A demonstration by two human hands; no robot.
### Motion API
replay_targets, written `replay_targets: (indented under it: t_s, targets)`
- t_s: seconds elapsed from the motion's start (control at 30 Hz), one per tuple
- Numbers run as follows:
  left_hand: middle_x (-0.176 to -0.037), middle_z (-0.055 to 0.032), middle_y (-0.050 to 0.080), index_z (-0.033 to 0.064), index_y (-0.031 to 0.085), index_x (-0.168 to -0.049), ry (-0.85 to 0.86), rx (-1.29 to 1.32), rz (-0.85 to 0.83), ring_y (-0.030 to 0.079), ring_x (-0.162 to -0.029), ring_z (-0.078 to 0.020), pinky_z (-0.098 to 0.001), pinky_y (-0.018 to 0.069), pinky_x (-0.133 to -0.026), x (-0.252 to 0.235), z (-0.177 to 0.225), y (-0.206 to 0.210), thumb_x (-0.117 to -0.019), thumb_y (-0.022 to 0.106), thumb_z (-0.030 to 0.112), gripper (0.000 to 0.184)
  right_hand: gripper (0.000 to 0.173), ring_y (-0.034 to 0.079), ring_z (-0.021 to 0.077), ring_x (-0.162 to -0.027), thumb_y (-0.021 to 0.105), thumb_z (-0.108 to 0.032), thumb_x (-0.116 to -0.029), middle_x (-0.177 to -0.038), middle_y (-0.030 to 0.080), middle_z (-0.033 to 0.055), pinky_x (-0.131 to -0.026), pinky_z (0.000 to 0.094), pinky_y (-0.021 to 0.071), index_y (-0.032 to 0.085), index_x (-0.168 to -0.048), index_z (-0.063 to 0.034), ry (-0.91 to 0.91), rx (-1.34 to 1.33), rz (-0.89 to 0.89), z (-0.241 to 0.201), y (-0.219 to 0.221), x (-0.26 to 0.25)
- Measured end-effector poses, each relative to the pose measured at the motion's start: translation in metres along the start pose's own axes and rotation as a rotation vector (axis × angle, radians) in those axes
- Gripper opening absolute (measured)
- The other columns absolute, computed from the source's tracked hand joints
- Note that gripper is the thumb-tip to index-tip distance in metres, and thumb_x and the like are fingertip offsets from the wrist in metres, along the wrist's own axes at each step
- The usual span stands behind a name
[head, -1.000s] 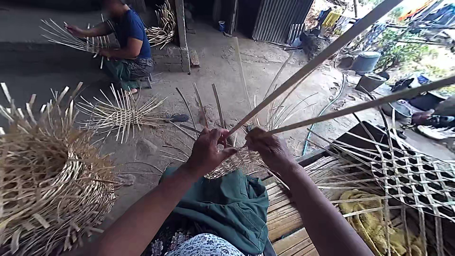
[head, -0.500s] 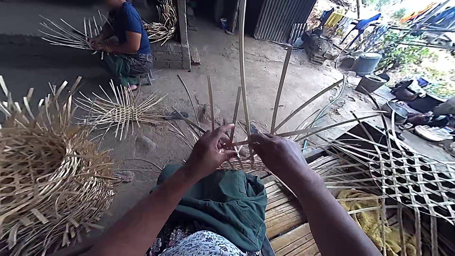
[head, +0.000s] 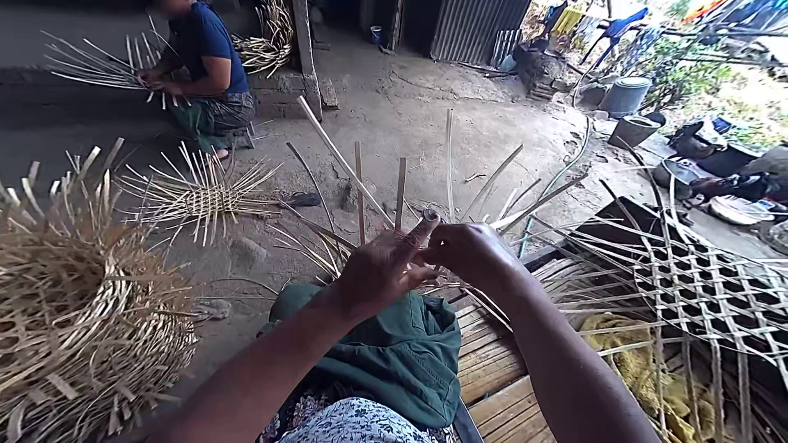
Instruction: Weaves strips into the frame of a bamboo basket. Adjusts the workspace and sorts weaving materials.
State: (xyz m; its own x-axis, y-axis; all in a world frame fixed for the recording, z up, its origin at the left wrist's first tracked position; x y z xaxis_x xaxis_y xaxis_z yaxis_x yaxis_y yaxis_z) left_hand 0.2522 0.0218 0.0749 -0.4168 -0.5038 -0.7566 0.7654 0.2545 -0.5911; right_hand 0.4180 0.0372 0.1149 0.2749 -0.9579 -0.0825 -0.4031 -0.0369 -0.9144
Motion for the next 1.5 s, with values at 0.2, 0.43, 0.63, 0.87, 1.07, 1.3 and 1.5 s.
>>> replay_targets:
  t_s: [0.2, 0.43, 0.63, 0.87, 1.07, 1.3, 1.5]
  targets:
    - [-0.083, -0.0114, 0.071, 0.0095, 0.059, -0.145, -0.025, -0.284, -0.084, 0.067, -0.079, -0.0316, -0.0428, 0.055, -0.064, -0.017, -0.016, 0.004, -0.0893, 0.076, 0.036, 0.064, 0.022, 0.069, 0.0279, -0.068, 0.063, -0.013, -0.0987, -0.09, 0.072, 0.0118, -0.057, 0.0491, 0.0566, 0.075, -0.116, -0.0092, -0.161, 0.105, 0.494, -0.012, 0.014, 0.027]
    - [-0.1, -0.0079, 0.074, 0.0079, 0.074, -0.106, -0.15, -0.092, 0.034, 0.066, -0.086, -0.0256, -0.0406, 0.0553, -0.073, -0.011, -0.019, 0.008, -0.0808, 0.085, 0.032, 0.036, 0.013, 0.07, 0.0374, -0.073, 0.069, -0.014, -0.0949, -0.088, 0.069, 0.0173, -0.055, 0.0523, 0.0536, 0.075, -0.104, -0.0074, 0.062, 0.316, 0.567, -0.014, 0.031, 0.025]
    - [-0.093, -0.003, 0.072, 0.0076, 0.071, -0.098, -0.244, 0.138, 0.049, 0.063, -0.089, -0.0191, -0.038, 0.0512, -0.082, -0.003, -0.032, 0.006, -0.0753, 0.085, 0.016, 0.028, 0.019, 0.064, 0.0258, -0.065, 0.074, -0.022, -0.0936, -0.072, 0.065, 0.0094, -0.062, 0.0525, 0.0537, 0.07, -0.096, -0.0036, 0.034, -0.21, 0.317, 0.004, 0.026, 0.007]
    - [-0.089, -0.0064, 0.07, 0.0049, 0.072, -0.106, -0.229, 0.045, 0.088, 0.062, -0.085, -0.0233, -0.0404, 0.051, -0.077, -0.002, -0.046, 0.009, -0.0797, 0.071, 0.006, 0.026, 0.019, 0.069, 0.0052, -0.081, 0.062, -0.02, -0.0981, -0.092, 0.073, -0.0013, -0.075, 0.0285, 0.0612, 0.073, -0.103, -0.006, -0.294, -0.607, 0.41, 0.03, 0.046, 0.012]
    - [-0.093, -0.0143, 0.071, 0.0052, 0.076, -0.109, -0.089, -0.266, 0.057, 0.067, -0.09, -0.0335, -0.0454, 0.0558, -0.077, -0.001, -0.041, 0.015, -0.0912, 0.059, 0.013, 0.026, 0.017, 0.074, 0.0138, -0.095, 0.064, -0.013, -0.0987, -0.101, 0.078, 0.0063, -0.087, 0.0351, 0.0613, 0.077, -0.108, -0.0053, -0.398, -0.241, 0.679, 0.01, 0.05, 0.027]
    - [-0.086, -0.0126, 0.07, 0.0057, 0.078, -0.097, -0.066, -0.296, 0.008, 0.067, -0.086, -0.0317, -0.0447, 0.0566, -0.072, -0.004, -0.026, 0.012, -0.0884, 0.062, 0.012, 0.02, 0.032, 0.07, 0.0368, -0.084, 0.064, -0.012, -0.0967, -0.096, 0.07, 0.0186, -0.07, 0.05, 0.0587, 0.07, -0.127, -0.0031, -0.133, 0.219, 0.545, -0.015, 0.05, 0.026]
    - [-0.078, 0.0004, 0.066, 0.0135, 0.063, -0.137, -0.601, 0.423, -0.168, 0.058, -0.064, -0.0095, -0.0311, 0.0526, -0.064, -0.009, -0.048, -0.006, -0.0968, 0.07, 0.014, 0.041, 0.018, 0.068, 0.026, -0.067, 0.068, -0.02, -0.0955, -0.082, 0.071, 0.0097, -0.062, 0.0505, 0.0568, 0.073, -0.107, -0.0075, -0.148, -0.055, 0.363, -0.005, 0.04, 0.027]
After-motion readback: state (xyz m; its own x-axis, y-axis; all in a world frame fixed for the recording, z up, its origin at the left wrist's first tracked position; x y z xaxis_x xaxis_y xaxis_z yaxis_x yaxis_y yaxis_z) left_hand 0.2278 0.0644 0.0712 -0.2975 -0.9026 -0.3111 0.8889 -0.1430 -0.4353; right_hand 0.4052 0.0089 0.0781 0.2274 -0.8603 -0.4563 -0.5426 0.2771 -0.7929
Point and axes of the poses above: each hand's wrist, its own x-axis away from the middle knuckle, its own y-axis out of the palm, z = x × y, the point moved 4 cm from there along -x, towards the middle knuckle
